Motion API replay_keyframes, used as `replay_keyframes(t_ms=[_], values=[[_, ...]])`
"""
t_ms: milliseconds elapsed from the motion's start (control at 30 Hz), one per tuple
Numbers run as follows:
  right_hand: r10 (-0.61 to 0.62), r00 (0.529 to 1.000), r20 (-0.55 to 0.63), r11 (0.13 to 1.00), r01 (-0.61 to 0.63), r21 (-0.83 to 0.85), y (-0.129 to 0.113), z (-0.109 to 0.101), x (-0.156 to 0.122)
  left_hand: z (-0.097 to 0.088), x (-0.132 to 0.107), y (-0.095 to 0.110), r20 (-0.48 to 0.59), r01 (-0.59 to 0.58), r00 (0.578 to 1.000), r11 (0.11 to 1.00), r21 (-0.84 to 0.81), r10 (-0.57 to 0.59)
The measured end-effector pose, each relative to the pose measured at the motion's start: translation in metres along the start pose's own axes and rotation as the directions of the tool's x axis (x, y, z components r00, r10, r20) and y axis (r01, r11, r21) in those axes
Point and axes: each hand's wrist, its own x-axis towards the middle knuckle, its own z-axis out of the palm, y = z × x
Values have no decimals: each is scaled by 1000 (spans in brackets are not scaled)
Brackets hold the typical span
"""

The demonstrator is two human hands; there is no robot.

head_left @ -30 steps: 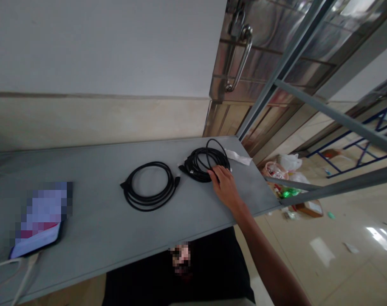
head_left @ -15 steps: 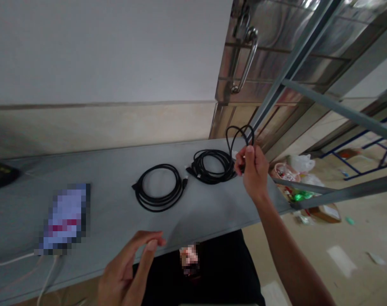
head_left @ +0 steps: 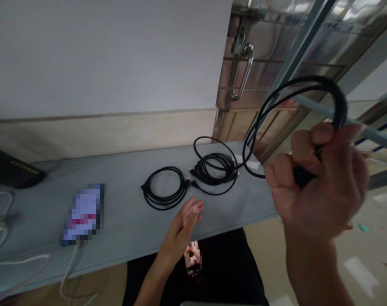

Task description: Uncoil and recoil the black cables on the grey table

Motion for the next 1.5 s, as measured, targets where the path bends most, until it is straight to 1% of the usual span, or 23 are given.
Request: replay_keyframes(t_ms=[100, 167, 233, 300, 400, 467, 533, 567, 600, 633, 667, 700, 733, 800, 867, 900, 933, 1000, 1067, 1200, 1267, 1367, 1500], values=[[28, 999, 21, 1000, -28, -2, -15, -9, -11, 5, 8, -7, -34, -7, 999, 997, -76, 5], [41, 998, 38, 999, -40, -2, -23, -16, -20, 5, 9, -9, -13, -15, 1000, 998, -57, 14], [49, 999, 9, 999, -49, -3, -28, -21, -31, 4, 9, -9, 20, -25, 999, 1000, -8, 25], [57, 998, -6, 998, -57, -10, -29, -28, -43, 4, 9, -10, 38, -38, 999, 999, 39, 36], [44, 995, 92, 999, -42, -25, -16, -41, -60, 10, 12, -9, 55, -39, 998, 998, 51, 36], [40, 986, 163, 997, -29, -69, 6, -52, -70, 16, 16, -8, 51, -31, 998, 999, 18, 30], [82, 963, 258, 971, -20, -237, 38, -61, -78, 22, 22, -8, 28, -31, 999, 999, -26, 32], [115, 933, 342, 928, 22, -372, 57, -65, -81, 25, 24, -7, 16, -37, 999, 998, -44, 37], [144, 895, 421, 862, 96, -498, 77, -68, -83, 27, 27, -7, 13, -43, 999, 998, -54, 44], [147, 863, 483, 783, 197, -590, 98, -69, -85, 28, 28, -7, 18, -52, 998, 997, -59, 54], [125, 829, 545, 699, 317, -641, 118, -70, -86, 29, 30, -7, 27, -62, 998, 996, -60, 64], [89, 796, 599, 611, 431, -664, 137, -70, -87, 29, 31, -8, 38, -72, 996, 996, -60, 75], [96, 774, 626, 582, 467, -666, 154, -68, -88, 28, 31, -9, 50, -79, 995, 995, -61, 82], [120, 714, 690, 470, 571, -673, 181, -65, -89, 26, 30, -13, 59, -84, 994, 994, -68, 88], [156, 669, 727, 358, 648, -673, 199, -61, -91, 24, 29, -16, 47, -85, 995, 993, -76, 89], [167, 655, 737, 311, 674, -670, 205, -59, -92, 23, 28, -18, 40, -88, 995, 993, -77, 91], [171, 650, 741, 287, 686, -668, 209, -58, -92, 22, 27, -19, 36, -92, 995, 993, -80, 95], [167, 647, 744, 280, 692, -665, 214, -56, -93, 21, 25, -20, 35, -101, 994, 991, -90, 104], [173, 647, 742, 318, 677, -664, 217, -55, -94, 21, 23, -18, 32, -106, 993, 989, -105, 110], [210, 690, 693, 389, 591, -706, 219, -53, -98, 21, 18, -15, 16, -131, 991, 987, -93, 133], [225, 711, 666, 391, 560, -730, 218, -52, -101, 22, 16, -16, 10, -159, 987, 986, -45, 160], [232, 731, 642, 397, 531, -748, 214, -52, -110, 25, 11, -19, -39, -222, 974, 975, 28, 223], [229, 730, 644, 428, 518, -740, 200, -52, -124, 29, 2, -22, -86, -323, 932, 915, 242, 351]])
